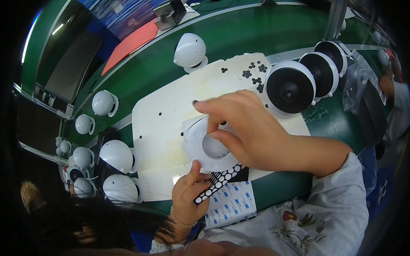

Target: The person assembles white dome security cameras by hand. They pick up a camera base, place small black circular components into the holes on the base, and then place the camera onto the green workbench. This process is repeated for multiple units throughout the clip.

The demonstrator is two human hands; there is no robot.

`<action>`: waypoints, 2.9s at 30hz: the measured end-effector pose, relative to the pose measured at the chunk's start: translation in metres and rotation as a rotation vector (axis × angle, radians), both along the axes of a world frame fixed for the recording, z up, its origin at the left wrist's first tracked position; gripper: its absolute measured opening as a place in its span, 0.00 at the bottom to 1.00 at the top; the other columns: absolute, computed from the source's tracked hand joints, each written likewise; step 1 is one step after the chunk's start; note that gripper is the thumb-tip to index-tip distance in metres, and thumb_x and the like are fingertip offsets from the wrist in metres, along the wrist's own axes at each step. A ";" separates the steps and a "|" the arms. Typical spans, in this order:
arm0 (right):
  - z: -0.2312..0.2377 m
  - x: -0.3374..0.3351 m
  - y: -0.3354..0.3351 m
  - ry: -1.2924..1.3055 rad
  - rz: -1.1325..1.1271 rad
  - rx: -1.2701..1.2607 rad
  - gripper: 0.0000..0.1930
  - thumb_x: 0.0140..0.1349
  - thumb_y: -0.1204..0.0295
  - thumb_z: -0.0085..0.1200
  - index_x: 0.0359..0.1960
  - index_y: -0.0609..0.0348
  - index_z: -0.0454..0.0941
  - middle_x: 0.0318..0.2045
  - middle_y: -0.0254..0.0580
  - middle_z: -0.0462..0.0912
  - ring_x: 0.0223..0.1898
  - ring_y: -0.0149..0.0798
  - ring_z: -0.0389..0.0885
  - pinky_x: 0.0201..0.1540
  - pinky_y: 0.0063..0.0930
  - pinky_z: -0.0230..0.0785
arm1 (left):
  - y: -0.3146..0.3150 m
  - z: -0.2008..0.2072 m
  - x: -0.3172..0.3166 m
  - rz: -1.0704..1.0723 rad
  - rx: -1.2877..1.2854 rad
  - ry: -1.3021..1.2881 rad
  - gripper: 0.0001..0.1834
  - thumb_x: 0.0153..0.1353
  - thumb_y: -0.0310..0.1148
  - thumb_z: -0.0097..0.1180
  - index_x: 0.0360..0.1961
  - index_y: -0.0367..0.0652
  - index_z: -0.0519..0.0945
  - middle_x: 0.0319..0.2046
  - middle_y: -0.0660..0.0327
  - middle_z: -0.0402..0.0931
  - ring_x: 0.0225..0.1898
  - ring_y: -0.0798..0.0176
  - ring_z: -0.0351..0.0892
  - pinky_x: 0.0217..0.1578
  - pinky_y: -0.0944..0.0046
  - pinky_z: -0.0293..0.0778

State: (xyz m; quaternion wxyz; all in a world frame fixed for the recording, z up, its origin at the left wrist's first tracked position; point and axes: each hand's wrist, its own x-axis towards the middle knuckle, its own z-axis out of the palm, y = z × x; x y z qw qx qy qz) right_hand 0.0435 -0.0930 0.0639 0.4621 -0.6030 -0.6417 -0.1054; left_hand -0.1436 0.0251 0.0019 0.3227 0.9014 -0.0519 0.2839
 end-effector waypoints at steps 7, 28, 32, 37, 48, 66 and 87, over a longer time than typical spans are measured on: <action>-0.005 -0.006 0.021 0.340 0.153 -0.189 0.26 0.51 0.83 0.47 0.53 0.60 0.57 0.29 0.39 0.73 0.38 0.43 0.70 0.50 0.36 0.54 | 0.002 -0.003 0.001 -0.002 -0.030 -0.005 0.17 0.30 0.18 0.57 0.28 0.37 0.75 0.54 0.48 0.64 0.32 0.57 0.76 0.31 0.63 0.71; -0.016 -0.022 -0.014 0.096 0.038 -0.290 0.03 0.51 0.71 0.54 0.26 0.54 0.75 0.56 0.47 0.63 0.62 0.57 0.49 0.55 0.48 0.42 | 0.005 -0.007 0.004 -0.021 -0.104 -0.047 0.18 0.31 0.16 0.54 0.29 0.37 0.74 0.55 0.50 0.64 0.31 0.55 0.74 0.32 0.63 0.71; -0.018 -0.024 -0.012 0.097 0.036 -0.313 0.04 0.53 0.70 0.53 0.26 0.55 0.75 0.56 0.48 0.62 0.62 0.57 0.48 0.56 0.49 0.41 | 0.005 -0.010 0.004 -0.009 -0.091 -0.071 0.17 0.31 0.16 0.54 0.30 0.37 0.74 0.55 0.50 0.64 0.32 0.56 0.75 0.32 0.63 0.71; -0.018 -0.025 -0.012 0.079 0.031 -0.321 0.04 0.52 0.70 0.53 0.27 0.55 0.75 0.56 0.48 0.63 0.62 0.57 0.49 0.55 0.50 0.41 | 0.004 -0.009 0.004 -0.011 -0.091 -0.075 0.16 0.33 0.16 0.54 0.30 0.36 0.74 0.55 0.49 0.64 0.32 0.56 0.75 0.32 0.63 0.71; -0.034 -0.031 -0.033 -0.409 -0.230 -0.146 0.15 0.52 0.58 0.53 0.42 0.43 0.77 0.53 0.35 0.69 0.58 0.43 0.59 0.57 0.47 0.36 | 0.002 -0.009 0.005 0.018 -0.106 -0.094 0.14 0.34 0.17 0.53 0.29 0.37 0.74 0.55 0.49 0.64 0.28 0.55 0.74 0.30 0.63 0.70; -0.037 -0.009 -0.041 0.134 -0.091 -0.227 0.04 0.56 0.70 0.51 0.30 0.56 0.73 0.54 0.48 0.64 0.60 0.53 0.53 0.59 0.44 0.44 | -0.001 -0.011 0.003 0.035 -0.170 -0.014 0.16 0.33 0.16 0.54 0.30 0.38 0.74 0.56 0.49 0.62 0.27 0.53 0.73 0.29 0.62 0.69; -0.044 -0.005 -0.046 -0.263 -0.189 -0.170 0.07 0.54 0.67 0.53 0.32 0.54 0.74 0.52 0.43 0.67 0.56 0.50 0.58 0.55 0.42 0.48 | -0.004 -0.012 0.002 0.058 -0.188 0.016 0.16 0.34 0.14 0.54 0.29 0.36 0.73 0.56 0.47 0.62 0.29 0.54 0.75 0.30 0.62 0.70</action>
